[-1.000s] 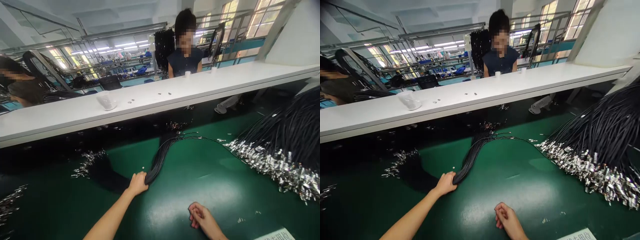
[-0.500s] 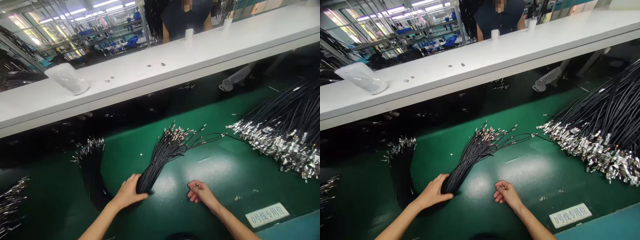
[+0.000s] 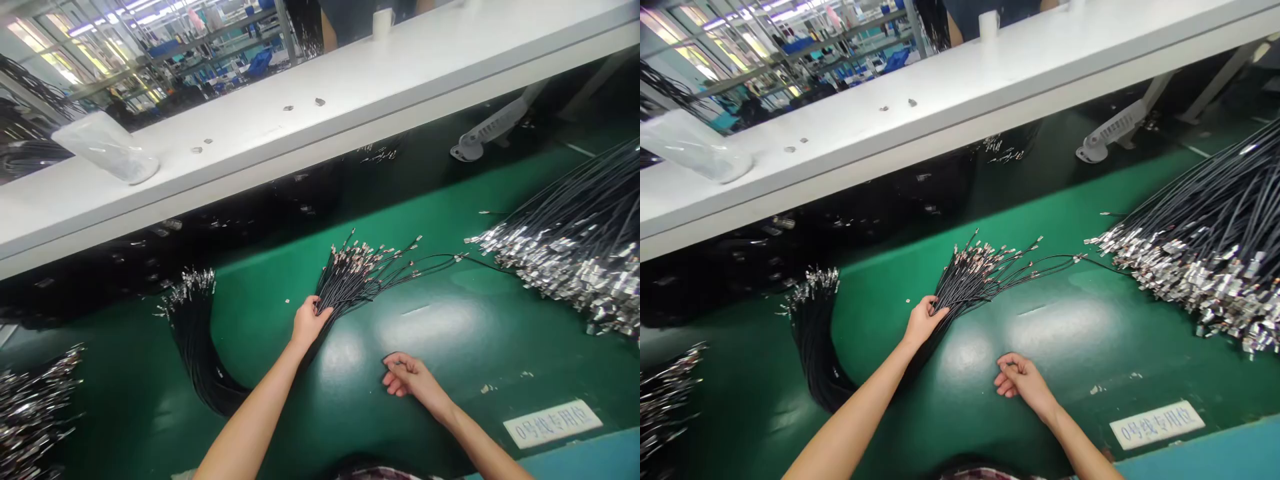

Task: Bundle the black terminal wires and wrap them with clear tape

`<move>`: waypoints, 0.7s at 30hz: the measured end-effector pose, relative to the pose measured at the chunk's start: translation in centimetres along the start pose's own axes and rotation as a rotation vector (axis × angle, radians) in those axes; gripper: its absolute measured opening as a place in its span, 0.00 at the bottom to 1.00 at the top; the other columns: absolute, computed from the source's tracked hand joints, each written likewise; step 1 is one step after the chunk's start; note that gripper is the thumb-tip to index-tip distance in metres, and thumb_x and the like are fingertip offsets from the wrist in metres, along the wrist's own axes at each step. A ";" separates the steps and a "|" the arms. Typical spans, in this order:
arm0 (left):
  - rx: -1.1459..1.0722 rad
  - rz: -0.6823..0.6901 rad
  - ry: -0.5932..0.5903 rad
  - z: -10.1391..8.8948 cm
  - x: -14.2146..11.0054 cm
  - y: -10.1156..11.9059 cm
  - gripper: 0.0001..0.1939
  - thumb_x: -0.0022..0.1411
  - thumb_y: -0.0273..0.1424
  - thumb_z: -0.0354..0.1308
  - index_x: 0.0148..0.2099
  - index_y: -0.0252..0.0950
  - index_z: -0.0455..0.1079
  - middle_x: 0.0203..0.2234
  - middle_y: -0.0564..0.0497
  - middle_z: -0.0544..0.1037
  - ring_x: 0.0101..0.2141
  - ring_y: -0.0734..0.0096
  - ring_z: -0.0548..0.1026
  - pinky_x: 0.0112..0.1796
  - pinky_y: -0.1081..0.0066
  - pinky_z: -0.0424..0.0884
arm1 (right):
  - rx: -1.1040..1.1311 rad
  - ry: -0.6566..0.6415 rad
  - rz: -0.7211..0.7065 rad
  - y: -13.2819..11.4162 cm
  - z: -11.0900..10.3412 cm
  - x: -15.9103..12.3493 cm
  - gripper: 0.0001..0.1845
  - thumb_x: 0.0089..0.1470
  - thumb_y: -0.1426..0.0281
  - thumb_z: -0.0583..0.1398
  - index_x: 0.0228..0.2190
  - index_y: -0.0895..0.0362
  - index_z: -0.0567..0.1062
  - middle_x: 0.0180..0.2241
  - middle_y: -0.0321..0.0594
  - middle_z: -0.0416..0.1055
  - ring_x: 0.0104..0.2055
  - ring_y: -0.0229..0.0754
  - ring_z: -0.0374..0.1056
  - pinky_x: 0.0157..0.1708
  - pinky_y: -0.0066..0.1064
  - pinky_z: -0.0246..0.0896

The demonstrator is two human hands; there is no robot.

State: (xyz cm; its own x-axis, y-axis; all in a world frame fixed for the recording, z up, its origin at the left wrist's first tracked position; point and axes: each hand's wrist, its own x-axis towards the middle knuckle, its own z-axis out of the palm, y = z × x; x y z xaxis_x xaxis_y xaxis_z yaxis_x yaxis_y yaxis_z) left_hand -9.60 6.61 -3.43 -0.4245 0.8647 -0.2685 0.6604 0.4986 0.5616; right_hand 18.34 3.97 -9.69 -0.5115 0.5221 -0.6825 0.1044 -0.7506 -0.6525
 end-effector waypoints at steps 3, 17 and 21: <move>-0.099 0.129 -0.068 0.7 -2.8 0.9 0.11 0.60 0.34 0.55 0.43 0.35 0.70 0.23 0.54 0.70 0.26 0.71 0.69 0.30 0.71 0.65 | 0.006 -0.012 0.020 -0.5 0.0 -0.2 0.35 0.35 0.42 0.67 0.35 0.57 0.70 0.25 0.40 0.77 0.24 0.38 0.72 0.24 0.27 0.62; 0.101 0.170 0.147 -0.2 2.0 0.3 0.24 0.60 0.42 0.58 0.55 0.36 0.67 0.50 0.40 0.71 0.54 0.54 0.68 0.56 0.55 0.63 | 0.062 -0.013 0.006 -0.9 -0.1 -0.3 0.33 0.38 0.44 0.67 0.35 0.57 0.70 0.26 0.41 0.77 0.25 0.39 0.73 0.26 0.28 0.63; -0.058 -0.069 0.028 1.5 5.4 -1.5 0.30 0.58 0.45 0.59 0.55 0.27 0.67 0.49 0.35 0.73 0.49 0.57 0.73 0.53 0.61 0.66 | 0.069 -0.025 0.003 -1.3 -0.2 -0.4 0.32 0.40 0.45 0.67 0.36 0.57 0.69 0.26 0.41 0.78 0.26 0.39 0.74 0.26 0.28 0.64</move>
State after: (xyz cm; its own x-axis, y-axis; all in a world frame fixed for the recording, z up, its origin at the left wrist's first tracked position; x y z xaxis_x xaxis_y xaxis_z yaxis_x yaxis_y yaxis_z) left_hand -11.99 10.63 -6.87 -0.4852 0.8261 -0.2865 0.5926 0.5516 0.5870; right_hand 18.64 4.79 -8.66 -0.5322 0.5101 -0.6757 0.0472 -0.7790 -0.6253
